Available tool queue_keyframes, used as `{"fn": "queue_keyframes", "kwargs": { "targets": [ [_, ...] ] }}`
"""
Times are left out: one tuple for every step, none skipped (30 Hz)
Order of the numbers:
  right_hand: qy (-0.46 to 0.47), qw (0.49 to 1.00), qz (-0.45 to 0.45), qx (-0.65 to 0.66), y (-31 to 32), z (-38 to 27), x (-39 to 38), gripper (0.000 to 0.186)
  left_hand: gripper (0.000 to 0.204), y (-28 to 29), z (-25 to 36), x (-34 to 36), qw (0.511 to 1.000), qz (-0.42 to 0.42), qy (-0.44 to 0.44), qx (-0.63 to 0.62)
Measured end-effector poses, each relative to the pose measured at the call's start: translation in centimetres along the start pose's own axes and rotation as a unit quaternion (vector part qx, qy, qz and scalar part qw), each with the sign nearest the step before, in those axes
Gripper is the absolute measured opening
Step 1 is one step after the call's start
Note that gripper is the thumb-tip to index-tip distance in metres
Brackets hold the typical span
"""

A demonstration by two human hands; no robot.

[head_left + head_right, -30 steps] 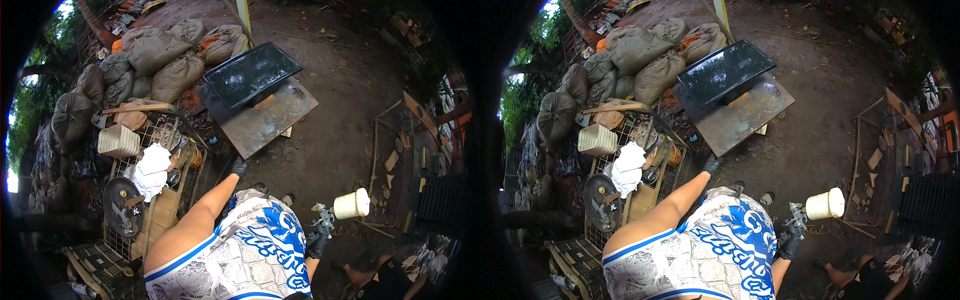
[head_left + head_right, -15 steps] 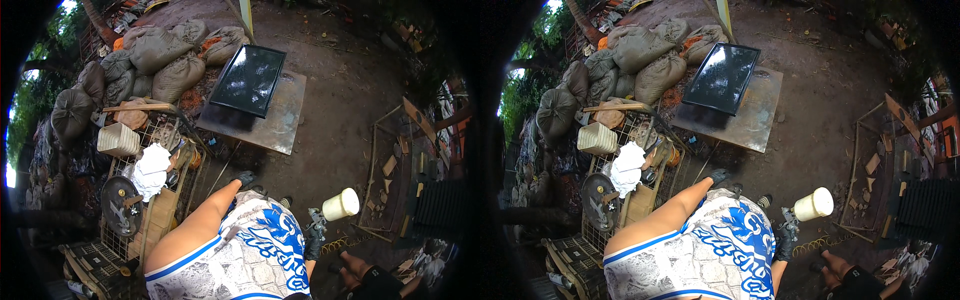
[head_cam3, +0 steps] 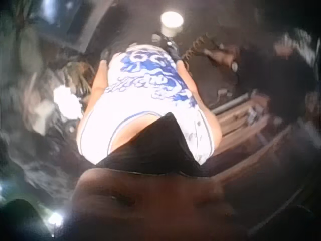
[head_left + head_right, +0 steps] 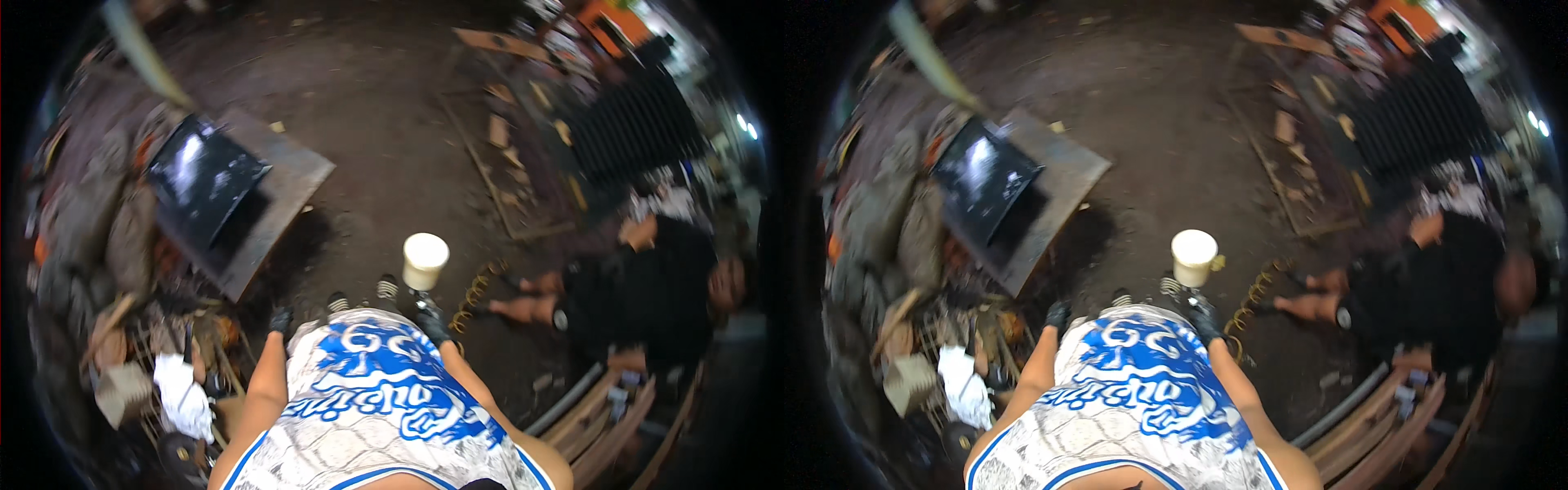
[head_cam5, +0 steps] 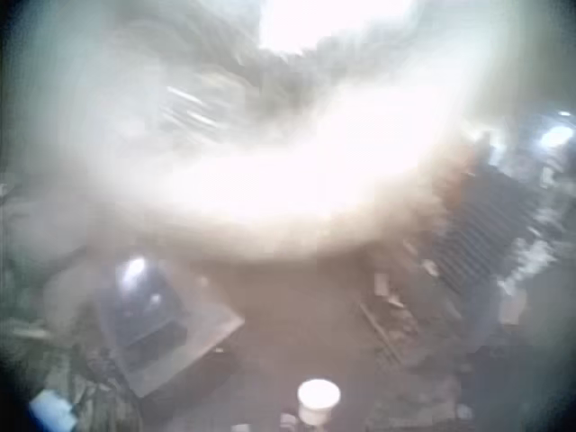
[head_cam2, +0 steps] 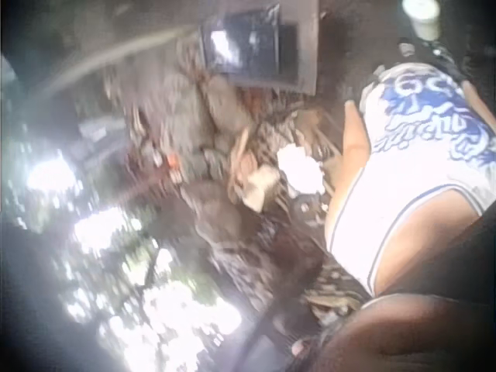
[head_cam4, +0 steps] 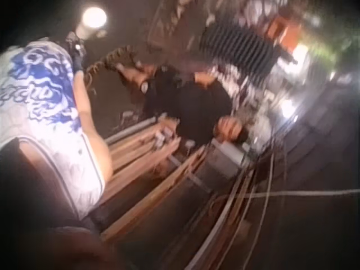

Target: The person uses a spray gun to apply a black coating to flat rectangular panels, turning them over and placing them on a stack after each coat.

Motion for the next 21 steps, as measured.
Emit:
{"fn": "queue_keyframes", "kwargs": {
  "targets": [
    [-0.004,0.994,-0.043,0.102,-1.9,-2.2,-0.4,0.042,0.025,1.5,-5.6,-0.4,0.992,0.036,0.056,-0.107],
    [-0.085,0.982,-0.043,0.165,-2.1,-1.1,-0.8,0.04,0.032,0.6,-6.2,0.3,0.983,0.033,0.094,-0.152],
    [-0.136,0.966,-0.033,0.218,-2.2,0.7,-0.7,0.037,0.032,0.5,-4.6,1.3,0.986,0.014,0.079,-0.146],
    [-0.118,0.969,-0.001,0.217,-1.7,1.3,-0.8,0.028,0.029,0.5,-2.3,1.7,0.995,-0.013,0.032,-0.097],
    [-0.101,0.971,0.029,0.214,-1.2,2.0,-0.9,0.019,0.027,0.6,0.1,1.6,0.998,-0.037,-0.012,-0.049],
    [-0.104,0.969,0.036,0.22,-1.1,2.7,-1.2,0.019,0.025,1.0,1.6,1.4,0.997,-0.053,-0.053,0.001],
    [-0.13,0.963,0.021,0.236,-1.4,3.8,-2.0,0.024,0.025,1.6,1.3,1.3,0.997,-0.056,-0.053,0.008],
    [-0.152,0.956,0.002,0.249,-1.8,4.1,-2.4,0.031,0.028,1.6,2.0,1.1,0.978,-0.063,-0.135,0.148],
    [-0.151,0.956,-0.004,0.253,-2.1,4.0,-2.8,0.031,0.032,1.3,2.4,0.8,0.933,-0.071,-0.212,0.283],
    [-0.203,0.949,-0.004,0.242,-2.6,4.3,-3.6,0.024,0.032,1.6,1.5,0.9,0.932,-0.067,-0.207,0.288],
    [-0.252,0.94,0.004,0.231,-2.6,6.1,-4.4,0.018,0.034,1.6,1.0,1.7,0.948,-0.088,-0.164,0.257],
    [-0.182,0.956,0.008,0.229,-2.8,6.3,-4.0,0.021,0.036,1.5,0.4,2.3,0.961,-0.109,-0.12,0.225],
    [-0.178,0.957,0.004,0.231,-3.1,6.6,-3.9,0.021,0.039,1.6,-0.6,2.9,0.971,-0.126,-0.073,0.191],
    [-0.195,0.968,-0.002,0.155,-3.2,6.8,-4.0,0.025,0.04,1.6,-0.4,2.9,0.961,-0.12,-0.121,0.217],
    [-0.212,0.974,-0.007,0.078,-3.5,7.0,-4.1,0.03,0.04,1.5,-0.9,3.0,0.962,-0.116,-0.118,0.218],
    [-0.208,0.975,-0.019,0.07,-4.2,7.0,-3.7,0.039,0.025,2.1,-1.2,3.6,0.99,-0.071,-0.106,0.067],
    [-0.203,0.975,-0.025,0.083,-4.6,5.2,-3.7,0.039,0.011,3.8,-1.1,3.9,0.993,-0.025,-0.093,-0.073],
    [-0.164,0.982,-0.047,0.078,-5.2,2.9,-3.3,0.039,0.011,5.5,-1.1,4.0,0.994,-0.019,-0.094,-0.059],
    [-0.139,0.987,-0.056,0.058,-4.9,1.9,-3.4,0.039,0.025,4.5,0.4,3.7,0.988,-0.081,-0.106,0.072],
    [-0.113,0.991,-0.023,0.063,-4.1,4.6,-2.5,0.038,0.039,2.7,4.3,4.1,0.958,-0.149,-0.144,0.2],
    [-0.114,0.991,-0.028,0.068,-4.7,4.0,-2.2,0.038,0.039,3.2,4.5,3.4,0.957,-0.149,-0.138,0.205]
  ]
}}
Point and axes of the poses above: each hand's wrist, its own x-axis towards the middle knuckle, its own y-axis out of the back of the hand, z = x × y, the point moved 8 cm from there along x, towards the middle knuckle, and after that the axes turned 2 degrees about -y, right-handed, at the moved point
